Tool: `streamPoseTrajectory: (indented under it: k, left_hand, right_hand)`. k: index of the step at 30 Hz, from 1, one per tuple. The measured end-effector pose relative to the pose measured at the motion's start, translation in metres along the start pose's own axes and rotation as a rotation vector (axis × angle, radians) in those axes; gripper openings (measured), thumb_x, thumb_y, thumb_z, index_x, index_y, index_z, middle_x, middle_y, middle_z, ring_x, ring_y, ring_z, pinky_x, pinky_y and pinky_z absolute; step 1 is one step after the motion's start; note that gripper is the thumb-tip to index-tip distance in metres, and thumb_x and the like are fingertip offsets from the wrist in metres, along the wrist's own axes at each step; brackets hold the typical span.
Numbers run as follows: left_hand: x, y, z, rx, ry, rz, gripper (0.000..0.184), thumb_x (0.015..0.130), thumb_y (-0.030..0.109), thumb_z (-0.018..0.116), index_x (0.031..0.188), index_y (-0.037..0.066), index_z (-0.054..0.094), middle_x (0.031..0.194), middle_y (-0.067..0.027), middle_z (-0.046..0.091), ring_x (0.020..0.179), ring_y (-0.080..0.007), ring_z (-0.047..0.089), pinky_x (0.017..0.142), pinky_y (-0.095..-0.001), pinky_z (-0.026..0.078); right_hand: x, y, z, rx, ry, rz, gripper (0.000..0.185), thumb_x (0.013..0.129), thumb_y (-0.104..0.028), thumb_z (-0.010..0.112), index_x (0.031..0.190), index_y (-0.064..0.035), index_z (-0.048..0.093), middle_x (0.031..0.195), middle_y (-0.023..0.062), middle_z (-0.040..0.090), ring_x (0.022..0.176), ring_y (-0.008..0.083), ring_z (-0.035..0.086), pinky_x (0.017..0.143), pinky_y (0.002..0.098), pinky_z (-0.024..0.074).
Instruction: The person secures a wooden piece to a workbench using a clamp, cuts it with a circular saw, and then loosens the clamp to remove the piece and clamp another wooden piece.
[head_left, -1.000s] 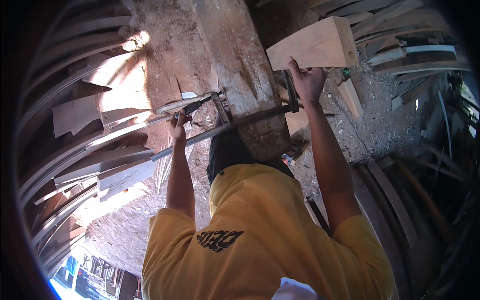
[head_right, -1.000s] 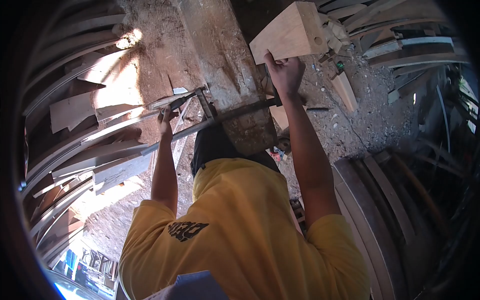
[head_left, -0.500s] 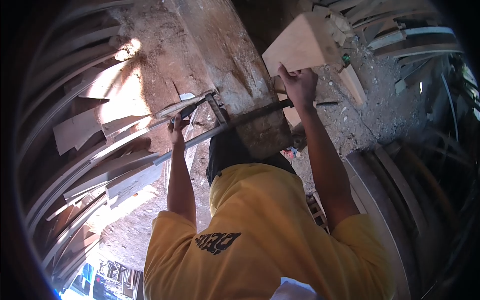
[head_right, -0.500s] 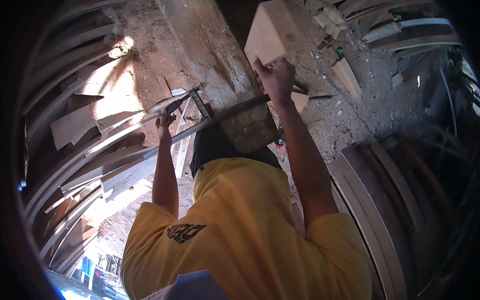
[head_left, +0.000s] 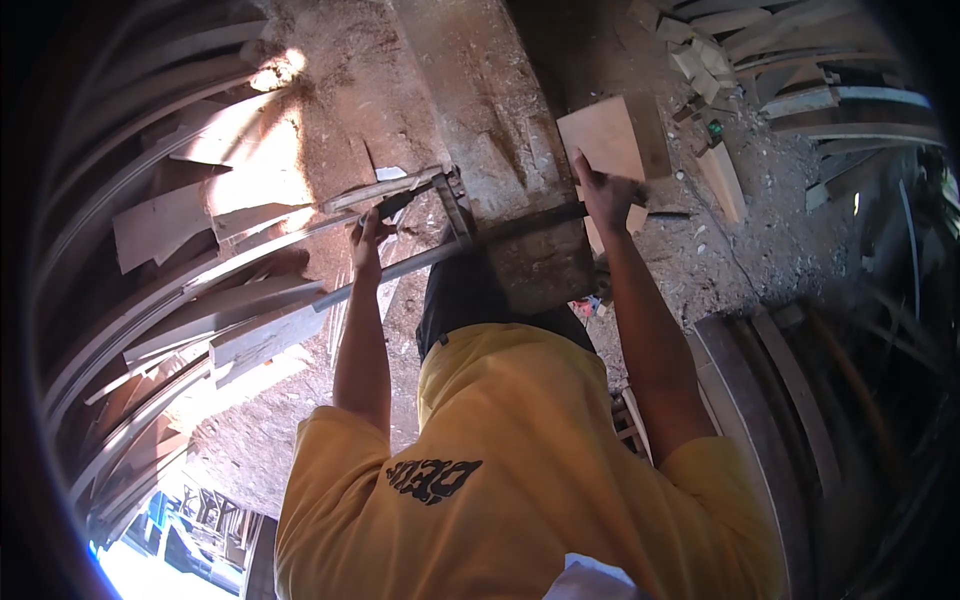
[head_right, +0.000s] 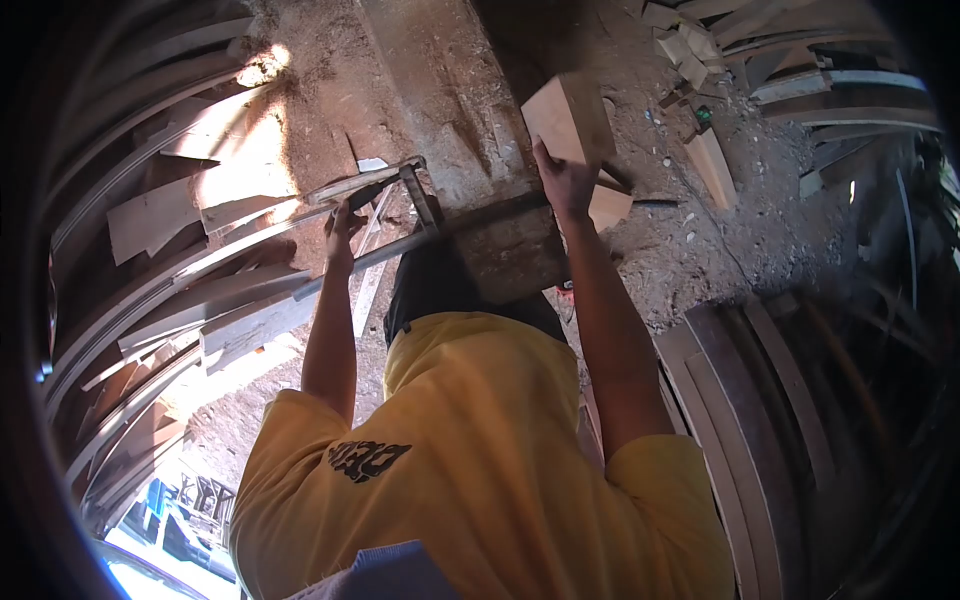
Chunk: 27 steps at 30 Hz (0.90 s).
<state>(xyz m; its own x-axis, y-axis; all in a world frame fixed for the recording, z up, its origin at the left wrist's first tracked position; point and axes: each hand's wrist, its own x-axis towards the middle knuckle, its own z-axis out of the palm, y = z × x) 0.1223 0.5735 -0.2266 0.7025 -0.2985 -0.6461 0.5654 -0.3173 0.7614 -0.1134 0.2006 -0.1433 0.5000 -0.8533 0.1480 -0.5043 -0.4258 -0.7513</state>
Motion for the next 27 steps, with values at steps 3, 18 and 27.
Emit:
streamPoseTrajectory:
  k: [3, 18, 27]
  left_hand:
    - [0.006, -0.003, 0.003, -0.027, 0.005, -0.007, 0.041, 0.1, 0.046, 0.064, 0.11, 0.007, 0.068, 0.079, -0.004, 0.072, 0.08, -0.0147, 0.07, 0.085, -0.0372, 0.05]
    - [-0.002, -0.009, -0.001, -0.083, -0.001, -0.006, 0.043, 0.098, 0.047, 0.068, 0.111, 0.006, 0.069, 0.082, -0.0041, 0.071, 0.081, -0.0175, 0.072, 0.084, -0.0368, 0.055]
    - [0.004, -0.01, -0.002, -0.01, -0.011, -0.073, 0.042, 0.099, 0.049, 0.065, 0.107, 0.007, 0.067, 0.079, -0.0036, 0.069, 0.085, -0.0175, 0.071, 0.086, -0.0386, 0.054]
  right_hand:
    - [-0.011, 0.009, 0.003, -0.065, 0.033, -0.035, 0.047, 0.088, -0.042, 0.08, 0.107, 0.0004, 0.072, 0.105, 0.0154, 0.076, 0.097, 0.0299, 0.074, 0.083, 0.0409, 0.0562]
    - [-0.019, -0.008, -0.009, -0.214, 0.059, 0.009, 0.046, 0.086, -0.038, 0.084, 0.11, 0.0004, 0.072, 0.105, 0.0139, 0.076, 0.093, 0.0277, 0.075, 0.081, 0.0384, 0.0566]
    - [-0.01, -0.005, -0.012, -0.151, 0.135, -0.119, 0.043, 0.083, -0.035, 0.088, 0.104, -0.0007, 0.072, 0.098, 0.0124, 0.076, 0.084, 0.0268, 0.074, 0.074, 0.0388, 0.0582]
